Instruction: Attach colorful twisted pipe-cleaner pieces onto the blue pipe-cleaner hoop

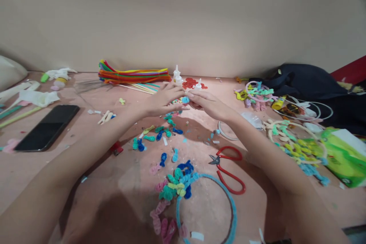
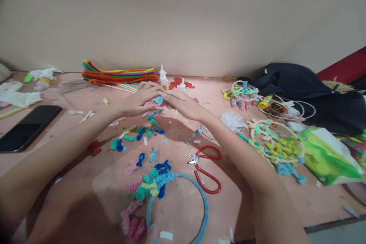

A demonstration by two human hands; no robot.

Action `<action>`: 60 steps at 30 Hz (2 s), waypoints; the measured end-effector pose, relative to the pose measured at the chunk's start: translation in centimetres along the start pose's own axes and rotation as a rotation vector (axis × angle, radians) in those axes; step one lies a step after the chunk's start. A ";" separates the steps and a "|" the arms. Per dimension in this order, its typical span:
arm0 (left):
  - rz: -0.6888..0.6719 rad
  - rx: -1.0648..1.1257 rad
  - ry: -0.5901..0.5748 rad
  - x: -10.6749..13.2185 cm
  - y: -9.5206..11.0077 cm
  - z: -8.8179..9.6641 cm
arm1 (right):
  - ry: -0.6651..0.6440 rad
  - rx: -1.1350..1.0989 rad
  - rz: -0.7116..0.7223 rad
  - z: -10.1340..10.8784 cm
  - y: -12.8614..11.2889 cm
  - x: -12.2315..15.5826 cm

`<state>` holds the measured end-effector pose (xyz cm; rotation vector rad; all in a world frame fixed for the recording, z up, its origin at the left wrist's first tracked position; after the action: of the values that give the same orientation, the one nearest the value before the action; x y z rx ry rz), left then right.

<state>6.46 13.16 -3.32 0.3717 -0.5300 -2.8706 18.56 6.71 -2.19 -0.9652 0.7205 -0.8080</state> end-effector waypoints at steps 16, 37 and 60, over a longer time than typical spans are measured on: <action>0.183 0.470 -0.263 0.8 -2.7 -1.8 | -0.043 -0.052 0.055 0.6 -1.1 0.6; 0.241 0.603 -0.377 2.0 -5.1 0.1 | 0.205 -0.311 0.097 4.5 -0.2 0.8; 0.390 0.854 -0.285 9.9 -5.6 -0.5 | 0.263 -0.270 0.055 7.6 -0.1 2.0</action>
<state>-3.64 15.80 -7.89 -0.0417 -1.6640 -2.1927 25.81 8.14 0.52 -1.0861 1.1006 -0.8101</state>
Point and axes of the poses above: each hand's wrist, its own x-axis away from the middle knuckle, its own z-axis out of the back of the hand, y = z × x, the point moved 7 cm from there along -x, towards the middle knuckle, and after that the axes turned 10 degrees about -y, right-handed, at the moved point
